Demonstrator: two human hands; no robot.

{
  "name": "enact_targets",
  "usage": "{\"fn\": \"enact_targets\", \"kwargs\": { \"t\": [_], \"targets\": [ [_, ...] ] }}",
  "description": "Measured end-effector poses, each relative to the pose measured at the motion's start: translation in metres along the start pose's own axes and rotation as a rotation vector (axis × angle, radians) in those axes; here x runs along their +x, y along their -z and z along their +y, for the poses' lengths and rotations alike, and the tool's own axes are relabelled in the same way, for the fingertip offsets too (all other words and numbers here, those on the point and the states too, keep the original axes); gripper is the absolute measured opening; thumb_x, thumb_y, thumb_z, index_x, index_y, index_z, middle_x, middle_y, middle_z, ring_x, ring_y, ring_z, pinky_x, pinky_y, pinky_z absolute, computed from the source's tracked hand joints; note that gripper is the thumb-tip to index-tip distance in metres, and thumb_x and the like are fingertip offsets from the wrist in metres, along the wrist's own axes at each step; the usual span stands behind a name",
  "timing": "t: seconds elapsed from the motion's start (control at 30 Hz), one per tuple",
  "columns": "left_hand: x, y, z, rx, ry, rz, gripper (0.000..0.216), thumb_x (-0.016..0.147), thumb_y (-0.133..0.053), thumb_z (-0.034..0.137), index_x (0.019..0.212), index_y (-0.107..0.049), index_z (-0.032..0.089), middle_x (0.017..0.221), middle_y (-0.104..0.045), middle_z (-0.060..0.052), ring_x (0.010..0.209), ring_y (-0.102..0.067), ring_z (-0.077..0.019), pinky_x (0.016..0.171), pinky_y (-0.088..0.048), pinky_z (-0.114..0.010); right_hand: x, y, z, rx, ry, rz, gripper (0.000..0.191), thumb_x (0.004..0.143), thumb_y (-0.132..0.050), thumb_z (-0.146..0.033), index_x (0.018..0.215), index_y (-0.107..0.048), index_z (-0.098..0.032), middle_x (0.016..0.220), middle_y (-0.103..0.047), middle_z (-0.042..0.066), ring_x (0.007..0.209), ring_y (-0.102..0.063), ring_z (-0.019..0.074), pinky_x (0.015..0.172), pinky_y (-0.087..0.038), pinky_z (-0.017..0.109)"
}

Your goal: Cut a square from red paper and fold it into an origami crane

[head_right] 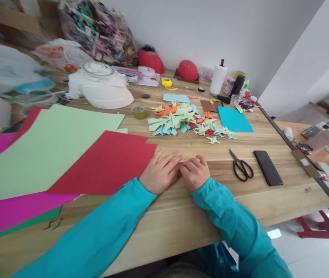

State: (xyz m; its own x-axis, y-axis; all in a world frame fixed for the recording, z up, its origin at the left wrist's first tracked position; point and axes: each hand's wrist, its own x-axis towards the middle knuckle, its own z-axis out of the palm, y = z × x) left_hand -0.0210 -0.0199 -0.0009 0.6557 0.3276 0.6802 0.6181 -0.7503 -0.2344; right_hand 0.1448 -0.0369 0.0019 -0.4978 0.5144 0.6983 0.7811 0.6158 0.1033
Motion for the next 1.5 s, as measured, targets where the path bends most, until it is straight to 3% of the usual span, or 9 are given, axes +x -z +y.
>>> {"fn": "enact_targets", "kwargs": {
  "t": [0.43, 0.77, 0.87, 1.0, 1.23, 1.5],
  "targets": [
    [-0.01, 0.004, -0.031, 0.037, 0.041, -0.017, 0.017, 0.081, -0.052, 0.016, 0.076, -0.068, 0.02, 0.108, -0.068, -0.005, 0.096, -0.059, -0.0236, 0.098, -0.035, -0.057, 0.0, -0.001, 0.024, 0.019, -0.104, 0.067, 0.014, 0.083, -0.061, -0.023, 0.069, -0.065, -0.023, 0.076, -0.072, -0.003, 0.077, -0.06, 0.0127, 0.078, -0.036, 0.03],
    [-0.022, 0.015, -0.057, 0.164, 0.15, 0.032, 0.014, 0.081, -0.052, 0.016, 0.073, -0.062, 0.02, 0.11, -0.067, -0.005, 0.092, -0.06, -0.0221, 0.096, -0.037, -0.055, -0.002, 0.003, 0.035, 0.013, -0.203, 0.098, 0.016, 0.084, -0.058, -0.019, 0.07, -0.066, -0.021, 0.074, -0.072, -0.001, 0.075, -0.06, 0.0132, 0.075, -0.039, 0.028],
    [-0.017, 0.018, -0.049, 0.139, 0.179, 0.087, 0.01, 0.08, -0.054, 0.018, 0.076, -0.062, 0.019, 0.109, -0.067, -0.009, 0.094, -0.061, -0.0244, 0.093, -0.04, -0.054, -0.001, 0.003, 0.034, 0.027, -0.177, 0.094, 0.015, 0.084, -0.059, -0.021, 0.071, -0.067, -0.021, 0.075, -0.072, -0.001, 0.077, -0.06, 0.0131, 0.076, -0.038, 0.028],
    [-0.005, 0.014, -0.024, 0.033, 0.111, 0.054, 0.015, 0.082, -0.054, 0.022, 0.091, -0.065, 0.017, 0.113, -0.065, -0.012, 0.099, -0.059, -0.0254, 0.095, -0.039, -0.054, -0.001, 0.0, 0.025, 0.068, -0.131, 0.042, 0.016, 0.085, -0.058, -0.024, 0.073, -0.068, -0.022, 0.076, -0.072, -0.001, 0.078, -0.06, 0.0127, 0.078, -0.038, 0.029],
    [-0.002, 0.0, -0.007, -0.043, 0.033, 0.033, 0.023, 0.088, -0.045, 0.013, 0.083, -0.067, 0.015, 0.088, -0.071, -0.007, 0.086, -0.062, -0.0192, 0.095, -0.042, -0.049, -0.002, -0.007, 0.014, 0.057, -0.077, -0.024, 0.014, 0.084, -0.058, -0.02, 0.076, -0.069, -0.025, 0.081, -0.072, -0.003, 0.084, -0.059, 0.0127, 0.088, -0.033, 0.032],
    [0.002, 0.003, -0.003, -0.001, -0.017, 0.056, 0.025, 0.085, -0.045, 0.01, 0.074, -0.067, 0.013, 0.077, -0.07, -0.007, 0.08, -0.062, -0.019, 0.092, -0.046, -0.046, 0.003, -0.003, 0.001, -0.02, 0.014, -0.078, 0.017, 0.083, -0.05, -0.014, 0.077, -0.065, -0.02, 0.075, -0.07, 0.001, 0.083, -0.056, 0.0143, 0.093, -0.032, 0.034]
  ]
}}
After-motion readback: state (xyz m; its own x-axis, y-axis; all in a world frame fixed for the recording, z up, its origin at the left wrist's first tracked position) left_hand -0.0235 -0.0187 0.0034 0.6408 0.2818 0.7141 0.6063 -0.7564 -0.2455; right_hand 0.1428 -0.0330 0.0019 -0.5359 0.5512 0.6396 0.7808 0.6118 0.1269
